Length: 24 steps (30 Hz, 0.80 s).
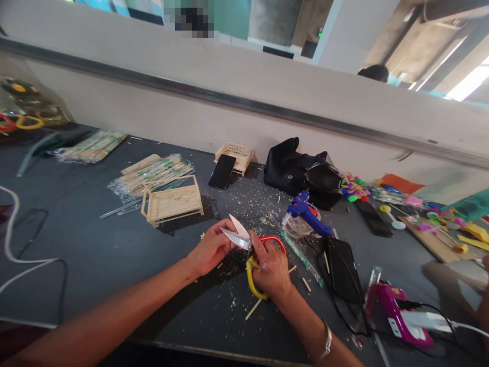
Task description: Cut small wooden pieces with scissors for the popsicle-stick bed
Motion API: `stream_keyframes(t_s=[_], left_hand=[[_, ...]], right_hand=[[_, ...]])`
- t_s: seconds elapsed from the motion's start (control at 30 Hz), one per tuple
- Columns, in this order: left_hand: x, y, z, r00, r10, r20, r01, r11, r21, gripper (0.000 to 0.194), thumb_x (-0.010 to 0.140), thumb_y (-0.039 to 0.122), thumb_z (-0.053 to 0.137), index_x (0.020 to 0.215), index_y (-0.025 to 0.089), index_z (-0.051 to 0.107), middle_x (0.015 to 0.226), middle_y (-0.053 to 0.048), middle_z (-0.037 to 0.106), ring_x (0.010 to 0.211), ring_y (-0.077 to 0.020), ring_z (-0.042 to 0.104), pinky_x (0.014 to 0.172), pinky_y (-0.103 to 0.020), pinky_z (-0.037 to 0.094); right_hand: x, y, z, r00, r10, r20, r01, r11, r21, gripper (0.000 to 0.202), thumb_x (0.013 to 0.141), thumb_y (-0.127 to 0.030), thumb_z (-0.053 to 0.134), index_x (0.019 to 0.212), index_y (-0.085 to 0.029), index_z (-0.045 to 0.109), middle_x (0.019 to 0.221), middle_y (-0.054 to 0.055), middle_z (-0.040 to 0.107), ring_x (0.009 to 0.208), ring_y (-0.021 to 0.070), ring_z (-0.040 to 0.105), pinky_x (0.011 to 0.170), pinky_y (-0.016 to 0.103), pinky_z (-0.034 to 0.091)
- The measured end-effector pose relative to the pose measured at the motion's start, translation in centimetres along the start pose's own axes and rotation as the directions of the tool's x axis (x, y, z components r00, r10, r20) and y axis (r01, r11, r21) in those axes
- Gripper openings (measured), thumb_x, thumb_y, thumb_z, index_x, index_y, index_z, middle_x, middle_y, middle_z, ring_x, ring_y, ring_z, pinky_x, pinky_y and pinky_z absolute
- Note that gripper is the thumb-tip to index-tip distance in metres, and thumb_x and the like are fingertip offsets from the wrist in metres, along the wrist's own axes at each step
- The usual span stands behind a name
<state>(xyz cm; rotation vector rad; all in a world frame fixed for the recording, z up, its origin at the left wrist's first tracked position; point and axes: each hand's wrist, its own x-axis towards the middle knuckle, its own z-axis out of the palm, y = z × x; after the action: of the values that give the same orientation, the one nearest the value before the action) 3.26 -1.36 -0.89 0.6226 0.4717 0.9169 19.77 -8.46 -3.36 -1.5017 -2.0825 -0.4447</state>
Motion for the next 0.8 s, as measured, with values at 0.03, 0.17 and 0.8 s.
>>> stream_keyframes(t_s=[0.03, 0.17, 0.8], left_hand=[[0.03, 0.0, -0.03, 1.0, -0.002, -0.001, 0.002, 1.0, 0.0, 0.023, 0.052, 0.011, 0.08, 0.064, 0.015, 0.061, 0.064, 0.001, 0.065, 0.059, -0.0124, 0.061, 0.059, -0.024, 0.052], [0.2, -0.05, -0.13, 1.0, -0.004, 0.0, 0.004, 1.0, -0.01, 0.027, 0.051, 0.015, 0.085, 0.063, 0.015, 0.061, 0.064, 0.001, 0.065, 0.058, -0.0117, 0.061, 0.057, -0.023, 0.052], [0.32, -0.07, -0.39, 0.998, 0.059, -0.011, -0.059, 0.998, 0.039, 0.028, 0.047, 0.01, 0.085, 0.064, 0.015, 0.063, 0.065, 0.001, 0.067, 0.06, -0.0111, 0.061, 0.061, -0.021, 0.049]], right_hand=[[-0.04, 0.04, 0.03, 1.0, 0.009, 0.017, -0.009, 1.0, 0.0, 0.074, 0.068, -0.004, 0.047, 0.14, -0.018, 0.052, 0.07, 0.002, 0.06, 0.059, 0.0172, 0.055, 0.052, 0.024, 0.047], [-0.12, 0.1, 0.11, 1.0, 0.017, 0.027, -0.017, 1.0, 0.009, 0.076, 0.067, -0.004, 0.047, 0.142, -0.02, 0.05, 0.071, 0.002, 0.061, 0.059, 0.017, 0.055, 0.051, 0.024, 0.047], [0.36, 0.13, -0.22, 0.994, 0.062, 0.089, -0.067, 0.997, 0.05, 0.081, 0.071, -0.005, 0.049, 0.149, -0.026, 0.04, 0.081, 0.003, 0.059, 0.073, 0.0207, 0.057, 0.062, 0.029, 0.051]])
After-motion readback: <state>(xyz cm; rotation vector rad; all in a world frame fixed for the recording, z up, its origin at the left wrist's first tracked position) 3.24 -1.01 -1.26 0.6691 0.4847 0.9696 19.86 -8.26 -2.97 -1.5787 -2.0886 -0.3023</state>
